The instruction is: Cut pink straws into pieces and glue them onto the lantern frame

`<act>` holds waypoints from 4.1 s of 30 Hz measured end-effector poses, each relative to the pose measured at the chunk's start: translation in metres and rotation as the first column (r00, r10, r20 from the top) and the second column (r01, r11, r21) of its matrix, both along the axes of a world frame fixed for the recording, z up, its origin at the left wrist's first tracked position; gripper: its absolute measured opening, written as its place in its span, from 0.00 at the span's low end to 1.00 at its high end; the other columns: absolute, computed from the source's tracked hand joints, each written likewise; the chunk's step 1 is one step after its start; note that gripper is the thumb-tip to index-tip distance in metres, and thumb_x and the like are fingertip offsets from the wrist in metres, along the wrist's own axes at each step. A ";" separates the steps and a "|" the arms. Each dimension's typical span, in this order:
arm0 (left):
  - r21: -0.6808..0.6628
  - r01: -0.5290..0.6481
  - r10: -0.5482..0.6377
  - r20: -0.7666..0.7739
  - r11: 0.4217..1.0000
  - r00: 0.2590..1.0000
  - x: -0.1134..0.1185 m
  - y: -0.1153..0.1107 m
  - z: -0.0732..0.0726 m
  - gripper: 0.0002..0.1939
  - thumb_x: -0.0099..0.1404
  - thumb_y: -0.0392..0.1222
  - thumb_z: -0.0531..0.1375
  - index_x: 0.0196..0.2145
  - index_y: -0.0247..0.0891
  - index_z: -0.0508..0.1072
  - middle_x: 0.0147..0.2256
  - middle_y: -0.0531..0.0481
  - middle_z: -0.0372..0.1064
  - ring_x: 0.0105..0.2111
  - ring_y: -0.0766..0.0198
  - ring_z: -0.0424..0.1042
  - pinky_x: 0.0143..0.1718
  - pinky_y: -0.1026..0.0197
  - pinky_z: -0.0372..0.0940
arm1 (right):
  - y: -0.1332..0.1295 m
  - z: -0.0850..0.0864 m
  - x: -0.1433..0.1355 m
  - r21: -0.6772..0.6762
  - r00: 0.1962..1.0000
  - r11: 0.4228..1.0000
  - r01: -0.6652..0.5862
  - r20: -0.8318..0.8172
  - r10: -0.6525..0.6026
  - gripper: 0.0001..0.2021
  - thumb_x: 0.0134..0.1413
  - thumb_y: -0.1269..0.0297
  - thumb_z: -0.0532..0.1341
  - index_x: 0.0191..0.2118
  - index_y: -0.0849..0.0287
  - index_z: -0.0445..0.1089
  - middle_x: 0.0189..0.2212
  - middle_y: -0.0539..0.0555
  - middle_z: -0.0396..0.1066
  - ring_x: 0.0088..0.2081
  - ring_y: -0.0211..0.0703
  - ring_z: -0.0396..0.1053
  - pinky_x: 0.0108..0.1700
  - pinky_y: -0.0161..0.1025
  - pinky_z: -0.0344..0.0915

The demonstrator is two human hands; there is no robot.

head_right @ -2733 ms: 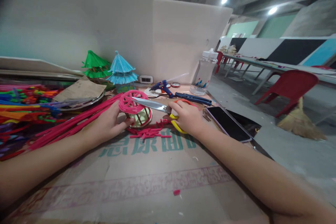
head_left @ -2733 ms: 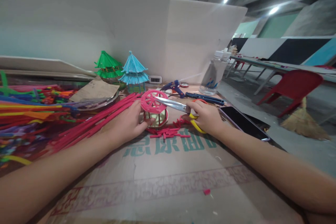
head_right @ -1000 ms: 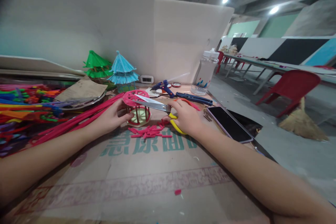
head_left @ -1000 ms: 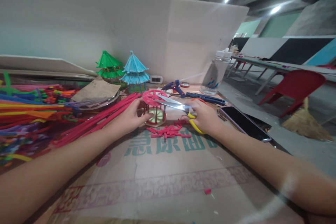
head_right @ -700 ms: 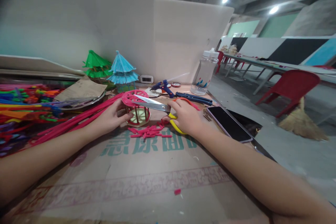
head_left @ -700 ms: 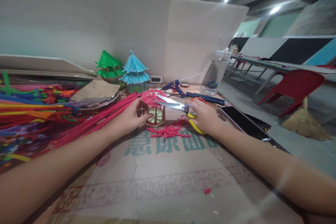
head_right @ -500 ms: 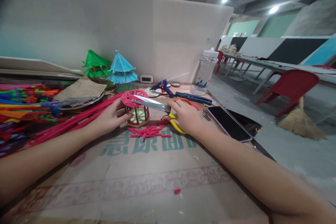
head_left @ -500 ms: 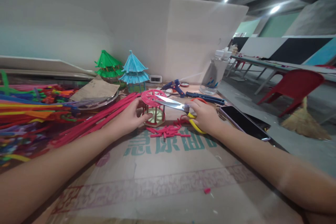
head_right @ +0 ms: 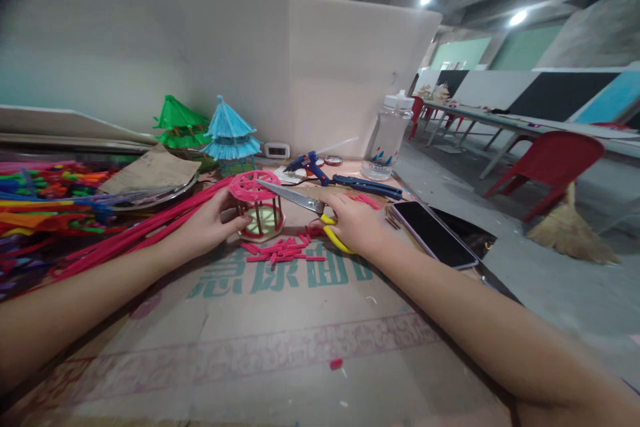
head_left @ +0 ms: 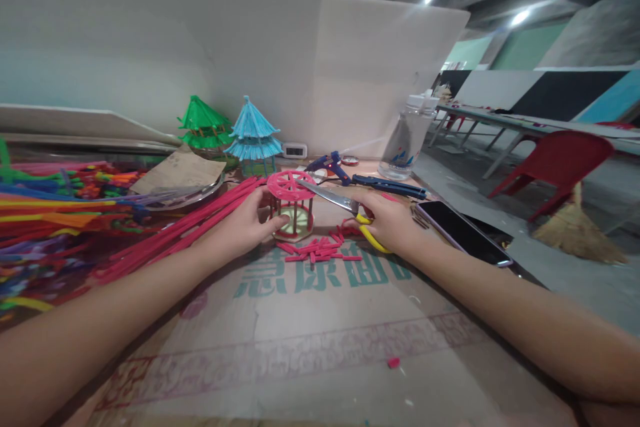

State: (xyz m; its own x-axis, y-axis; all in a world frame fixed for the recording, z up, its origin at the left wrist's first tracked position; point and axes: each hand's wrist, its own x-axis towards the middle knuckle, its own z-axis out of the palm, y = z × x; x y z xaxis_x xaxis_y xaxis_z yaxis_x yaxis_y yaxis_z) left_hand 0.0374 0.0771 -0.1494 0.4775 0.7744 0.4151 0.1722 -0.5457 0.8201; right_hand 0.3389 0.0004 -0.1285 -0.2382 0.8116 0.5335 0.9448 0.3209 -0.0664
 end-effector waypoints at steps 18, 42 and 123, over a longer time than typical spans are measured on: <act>-0.074 0.061 -0.054 0.092 0.995 0.994 -0.001 0.003 0.000 0.28 0.63 0.53 0.64 0.56 0.38 0.64 0.53 0.40 0.70 0.53 0.50 0.72 0.58 0.45 0.67 | 0.006 -0.002 0.001 -0.020 0.963 1.000 0.023 -0.267 -0.028 0.26 0.56 0.47 0.65 0.53 0.61 0.71 0.35 0.56 0.72 0.33 0.46 0.68 0.36 0.41 0.64; -0.016 0.056 -0.056 -0.010 0.998 0.998 -0.004 -0.001 -0.001 0.31 0.64 0.48 0.65 0.61 0.40 0.61 0.61 0.39 0.64 0.60 0.47 0.69 0.60 0.43 0.66 | -0.001 0.003 -0.002 0.075 0.992 0.993 -0.093 0.094 0.086 0.18 0.57 0.62 0.64 0.53 0.60 0.69 0.43 0.61 0.72 0.43 0.55 0.70 0.45 0.46 0.67; 0.138 -0.092 0.108 -0.109 0.986 0.988 -0.001 0.002 0.004 0.28 0.62 0.36 0.61 0.60 0.37 0.65 0.56 0.41 0.71 0.55 0.51 0.71 0.59 0.47 0.65 | 0.144 0.027 -0.013 -0.432 0.887 0.900 0.067 -0.386 -0.252 0.15 0.51 0.61 0.70 0.43 0.62 0.76 0.34 0.58 0.80 0.34 0.47 0.76 0.36 0.37 0.69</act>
